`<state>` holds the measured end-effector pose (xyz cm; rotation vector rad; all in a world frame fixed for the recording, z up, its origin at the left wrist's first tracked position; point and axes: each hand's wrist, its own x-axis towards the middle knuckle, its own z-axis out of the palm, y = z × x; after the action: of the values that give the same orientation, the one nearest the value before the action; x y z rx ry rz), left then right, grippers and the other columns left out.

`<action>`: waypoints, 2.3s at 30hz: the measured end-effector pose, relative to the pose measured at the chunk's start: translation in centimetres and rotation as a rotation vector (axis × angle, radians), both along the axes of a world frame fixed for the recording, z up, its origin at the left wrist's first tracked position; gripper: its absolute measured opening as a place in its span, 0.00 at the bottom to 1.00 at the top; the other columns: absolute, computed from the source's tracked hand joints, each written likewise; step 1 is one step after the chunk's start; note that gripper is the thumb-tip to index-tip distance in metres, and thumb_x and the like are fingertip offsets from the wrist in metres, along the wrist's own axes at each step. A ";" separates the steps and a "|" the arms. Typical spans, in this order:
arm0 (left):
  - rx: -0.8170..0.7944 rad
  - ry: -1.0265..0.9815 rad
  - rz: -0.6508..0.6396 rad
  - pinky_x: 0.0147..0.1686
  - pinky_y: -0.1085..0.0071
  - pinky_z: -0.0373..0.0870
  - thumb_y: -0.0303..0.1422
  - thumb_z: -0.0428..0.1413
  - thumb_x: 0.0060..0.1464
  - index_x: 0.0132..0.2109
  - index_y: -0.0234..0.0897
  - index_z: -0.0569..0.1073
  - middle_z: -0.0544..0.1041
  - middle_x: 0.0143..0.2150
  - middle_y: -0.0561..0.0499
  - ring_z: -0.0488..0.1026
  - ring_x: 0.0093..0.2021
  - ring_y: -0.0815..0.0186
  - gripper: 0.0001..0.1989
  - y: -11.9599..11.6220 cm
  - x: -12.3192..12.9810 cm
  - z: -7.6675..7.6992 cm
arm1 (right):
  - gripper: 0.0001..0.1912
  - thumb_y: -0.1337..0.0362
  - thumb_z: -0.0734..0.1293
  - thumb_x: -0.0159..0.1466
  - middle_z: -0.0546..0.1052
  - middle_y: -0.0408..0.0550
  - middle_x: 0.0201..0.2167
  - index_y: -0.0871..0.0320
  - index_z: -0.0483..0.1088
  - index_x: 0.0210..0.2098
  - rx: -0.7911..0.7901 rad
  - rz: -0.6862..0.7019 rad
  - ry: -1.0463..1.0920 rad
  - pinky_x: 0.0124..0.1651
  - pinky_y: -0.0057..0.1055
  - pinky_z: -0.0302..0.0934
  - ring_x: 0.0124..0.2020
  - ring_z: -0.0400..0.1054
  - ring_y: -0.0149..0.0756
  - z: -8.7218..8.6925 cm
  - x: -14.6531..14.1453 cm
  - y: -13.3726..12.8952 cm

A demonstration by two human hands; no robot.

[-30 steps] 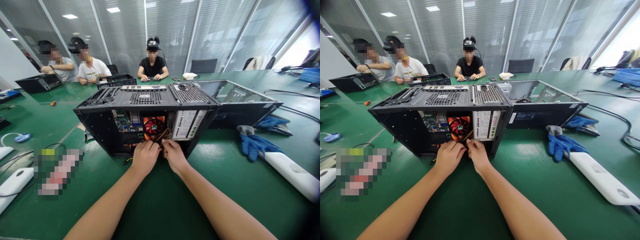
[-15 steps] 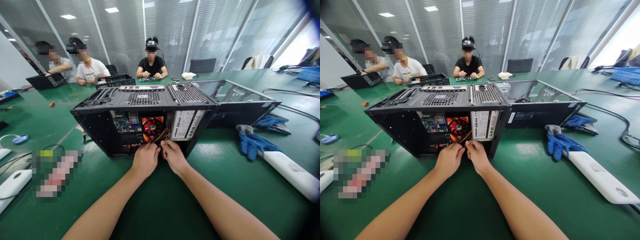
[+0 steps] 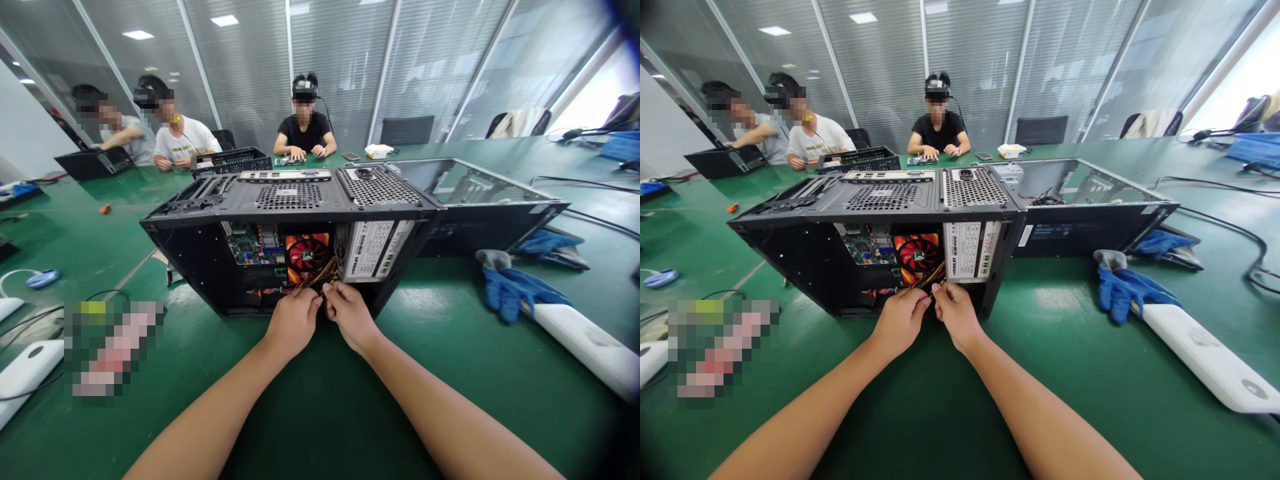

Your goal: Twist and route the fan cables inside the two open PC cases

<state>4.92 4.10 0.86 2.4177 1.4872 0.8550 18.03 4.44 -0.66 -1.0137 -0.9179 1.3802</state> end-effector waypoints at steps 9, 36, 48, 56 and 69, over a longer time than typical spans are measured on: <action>-0.016 -0.043 -0.080 0.36 0.70 0.68 0.26 0.52 0.61 0.36 0.37 0.72 0.73 0.33 0.52 0.71 0.34 0.66 0.06 0.2 -0.5 0.2 | 0.20 0.51 0.70 0.56 0.60 0.35 0.14 0.57 0.59 0.21 -0.015 0.043 -0.047 0.19 0.24 0.42 0.16 0.51 0.23 0.2 0.0 -0.1; 0.104 -0.022 -0.062 0.36 0.71 0.69 0.27 0.47 0.64 0.37 0.36 0.72 0.71 0.33 0.51 0.70 0.33 0.67 0.10 0.1 -0.4 -0.2 | 0.21 0.50 0.69 0.56 0.61 0.35 0.14 0.57 0.59 0.21 0.005 0.000 -0.091 0.19 0.24 0.44 0.16 0.52 0.23 0.0 -0.2 -0.1; 0.260 0.103 -0.051 0.38 0.67 0.74 0.30 0.49 0.63 0.44 0.35 0.70 0.71 0.39 0.46 0.72 0.39 0.63 0.07 -0.4 -0.4 -0.5 | 0.22 0.51 0.70 0.55 0.55 0.33 0.12 0.55 0.56 0.20 0.002 -0.036 -0.077 0.18 0.26 0.40 0.14 0.46 0.23 0.0 -0.4 0.1; 0.383 0.144 -0.064 0.38 0.70 0.73 0.28 0.46 0.64 0.37 0.35 0.72 0.72 0.37 0.47 0.71 0.38 0.65 0.10 0.0 -0.8 -1.1 | 0.23 0.50 0.70 0.55 0.54 0.33 0.12 0.55 0.55 0.19 0.003 -0.035 -0.094 0.18 0.26 0.39 0.15 0.46 0.24 -0.1 -0.3 0.1; 0.352 0.251 0.012 0.32 0.71 0.68 0.30 0.46 0.64 0.34 0.37 0.71 0.71 0.32 0.49 0.69 0.35 0.65 0.12 -0.3 -0.5 -0.9 | 0.23 0.47 0.69 0.55 0.54 0.33 0.13 0.55 0.57 0.20 0.012 -0.013 -0.083 0.18 0.26 0.38 0.15 0.45 0.24 -0.4 -0.3 0.1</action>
<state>4.42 3.81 0.01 2.8658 1.5454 0.9104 17.75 4.59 -1.01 -1.0729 -0.9774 1.3288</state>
